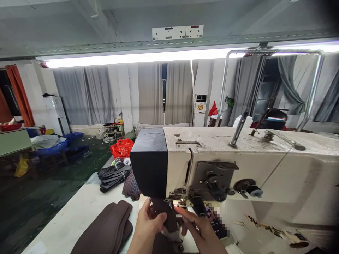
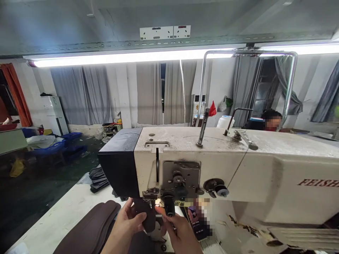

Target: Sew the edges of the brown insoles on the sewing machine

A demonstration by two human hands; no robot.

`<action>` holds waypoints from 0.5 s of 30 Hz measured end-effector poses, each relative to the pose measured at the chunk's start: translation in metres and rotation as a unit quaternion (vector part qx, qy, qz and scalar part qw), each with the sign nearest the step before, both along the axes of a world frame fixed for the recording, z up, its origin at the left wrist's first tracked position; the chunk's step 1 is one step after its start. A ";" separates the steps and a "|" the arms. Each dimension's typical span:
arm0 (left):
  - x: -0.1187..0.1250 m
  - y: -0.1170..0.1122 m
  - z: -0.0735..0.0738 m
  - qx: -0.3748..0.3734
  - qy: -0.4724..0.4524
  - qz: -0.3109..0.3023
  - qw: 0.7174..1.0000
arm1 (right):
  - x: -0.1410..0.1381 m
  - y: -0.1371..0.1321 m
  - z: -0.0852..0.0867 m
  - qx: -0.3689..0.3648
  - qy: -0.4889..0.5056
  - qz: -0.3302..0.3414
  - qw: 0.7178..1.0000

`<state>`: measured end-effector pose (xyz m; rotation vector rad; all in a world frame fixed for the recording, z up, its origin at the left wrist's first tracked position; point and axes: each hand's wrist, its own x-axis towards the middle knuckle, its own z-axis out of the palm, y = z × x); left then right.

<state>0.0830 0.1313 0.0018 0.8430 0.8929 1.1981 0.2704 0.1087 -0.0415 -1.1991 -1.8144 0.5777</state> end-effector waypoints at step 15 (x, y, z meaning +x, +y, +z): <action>0.007 0.032 0.018 0.072 0.022 -0.007 0.997 | -0.005 -0.003 -0.006 0.039 -0.007 -0.019 0.999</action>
